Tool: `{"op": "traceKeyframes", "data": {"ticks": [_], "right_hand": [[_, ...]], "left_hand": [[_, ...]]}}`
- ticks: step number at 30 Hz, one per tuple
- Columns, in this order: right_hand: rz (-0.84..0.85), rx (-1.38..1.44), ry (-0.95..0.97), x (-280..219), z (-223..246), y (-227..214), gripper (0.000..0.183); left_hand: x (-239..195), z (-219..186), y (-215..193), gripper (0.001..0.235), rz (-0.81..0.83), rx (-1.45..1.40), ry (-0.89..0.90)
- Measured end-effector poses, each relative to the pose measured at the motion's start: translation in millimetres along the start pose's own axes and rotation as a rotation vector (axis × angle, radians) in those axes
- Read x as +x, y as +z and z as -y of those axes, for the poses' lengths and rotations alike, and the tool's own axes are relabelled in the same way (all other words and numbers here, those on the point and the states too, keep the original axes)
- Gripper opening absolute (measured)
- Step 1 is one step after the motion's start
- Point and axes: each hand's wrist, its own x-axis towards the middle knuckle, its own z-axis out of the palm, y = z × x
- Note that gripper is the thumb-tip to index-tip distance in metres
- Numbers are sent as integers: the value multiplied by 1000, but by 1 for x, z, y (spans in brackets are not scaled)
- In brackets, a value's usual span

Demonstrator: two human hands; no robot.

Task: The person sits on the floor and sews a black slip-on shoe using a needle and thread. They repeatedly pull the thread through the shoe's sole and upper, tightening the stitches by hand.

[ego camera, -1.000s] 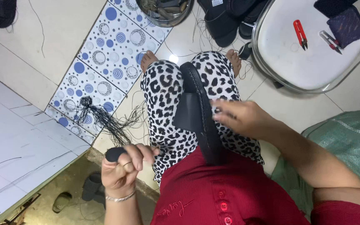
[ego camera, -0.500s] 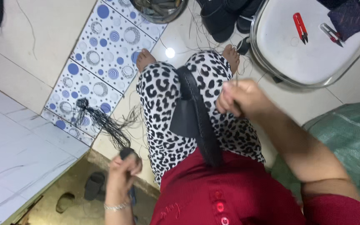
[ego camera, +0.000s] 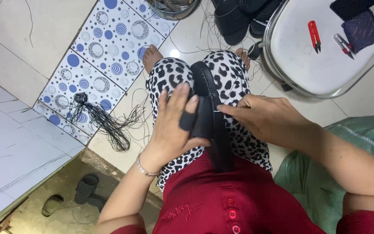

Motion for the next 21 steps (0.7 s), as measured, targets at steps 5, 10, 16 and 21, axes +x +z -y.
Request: {"op": "traceKeyframes", "data": {"ticks": [5, 10, 16, 21], "right_hand": [[-291, -364, -228, 3, 2, 2, 47], [-68, -507, -129, 3, 29, -16, 57], [-412, -400, -258, 38, 24, 16, 30], [-428, 37, -285, 4, 19, -25, 31]], "left_hand": [[15, -4, 1, 125, 32, -13, 132], [21, -14, 13, 125, -15, 0, 114], [26, -12, 34, 115, -190, -60, 97], [29, -20, 13, 121, -186, -71, 145]]}}
